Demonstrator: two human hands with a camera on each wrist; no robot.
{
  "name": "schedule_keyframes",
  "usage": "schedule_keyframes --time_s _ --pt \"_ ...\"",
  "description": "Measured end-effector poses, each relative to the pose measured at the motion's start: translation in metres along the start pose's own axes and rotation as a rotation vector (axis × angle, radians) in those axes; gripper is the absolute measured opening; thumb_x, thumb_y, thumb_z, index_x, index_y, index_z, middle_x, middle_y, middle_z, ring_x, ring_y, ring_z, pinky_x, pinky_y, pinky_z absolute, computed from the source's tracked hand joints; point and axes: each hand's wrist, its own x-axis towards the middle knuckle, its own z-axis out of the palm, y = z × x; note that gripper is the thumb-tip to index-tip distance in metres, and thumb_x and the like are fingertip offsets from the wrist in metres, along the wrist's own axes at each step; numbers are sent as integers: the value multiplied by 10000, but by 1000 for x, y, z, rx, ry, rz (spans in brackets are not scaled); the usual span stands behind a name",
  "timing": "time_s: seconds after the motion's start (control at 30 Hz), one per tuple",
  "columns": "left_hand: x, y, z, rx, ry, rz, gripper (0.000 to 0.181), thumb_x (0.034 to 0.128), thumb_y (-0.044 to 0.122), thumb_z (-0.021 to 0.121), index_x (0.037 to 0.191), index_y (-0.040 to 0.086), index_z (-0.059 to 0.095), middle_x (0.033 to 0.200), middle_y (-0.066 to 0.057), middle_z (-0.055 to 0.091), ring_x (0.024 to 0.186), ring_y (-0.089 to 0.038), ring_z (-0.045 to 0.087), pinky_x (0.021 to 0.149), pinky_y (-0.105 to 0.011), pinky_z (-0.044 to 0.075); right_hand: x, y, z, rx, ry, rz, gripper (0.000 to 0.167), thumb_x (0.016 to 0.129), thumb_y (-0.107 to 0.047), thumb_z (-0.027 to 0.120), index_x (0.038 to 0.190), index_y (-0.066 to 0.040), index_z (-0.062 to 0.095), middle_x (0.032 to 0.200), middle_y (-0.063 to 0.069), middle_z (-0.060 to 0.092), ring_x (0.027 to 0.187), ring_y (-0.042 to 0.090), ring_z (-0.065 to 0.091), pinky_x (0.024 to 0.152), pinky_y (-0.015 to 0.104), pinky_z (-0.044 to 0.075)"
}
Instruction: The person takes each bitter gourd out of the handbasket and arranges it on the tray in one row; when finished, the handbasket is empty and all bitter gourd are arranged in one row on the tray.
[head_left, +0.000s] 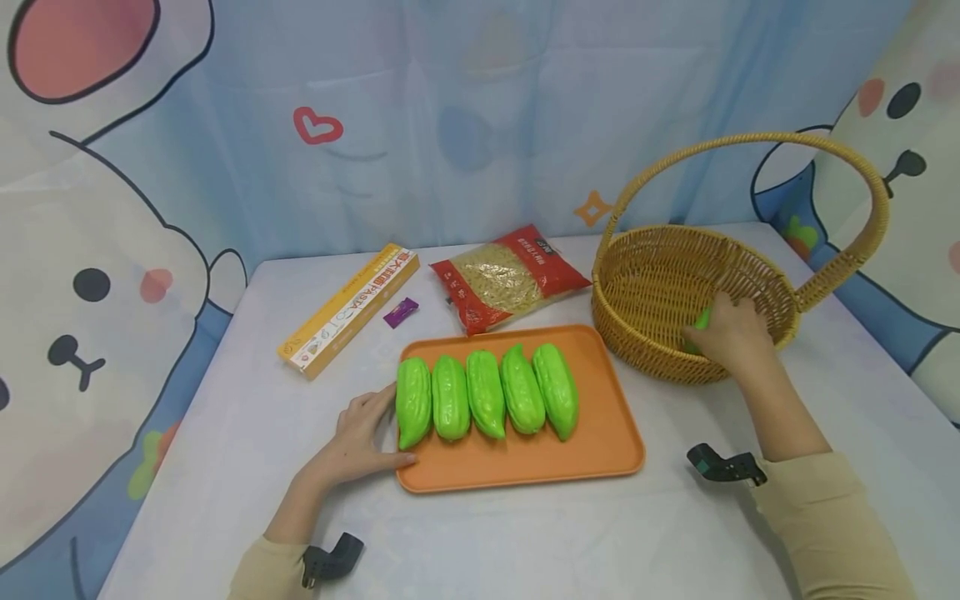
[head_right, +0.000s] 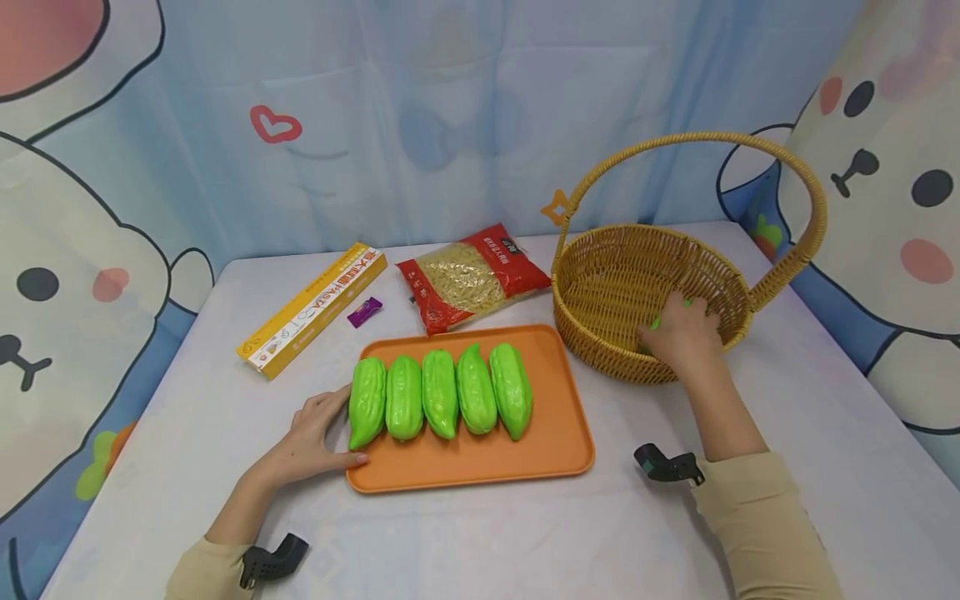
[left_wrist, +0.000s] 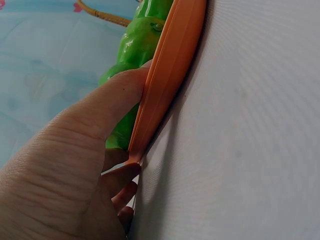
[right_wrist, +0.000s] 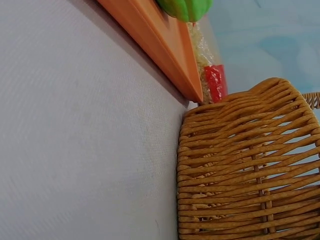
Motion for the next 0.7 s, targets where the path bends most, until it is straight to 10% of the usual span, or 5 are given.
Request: schedule_keyframes --time_s 0.7 --pt "0 -2 0 -11 0 -6 1053 637 568 744 1470 207 209 1420 -32 357 1257 -249 239 999 -514 211 -1 1 -1 29 -21 -26 645 842 -292 595 1164 207 342 816 283 456 685 375 483 467 357 396"
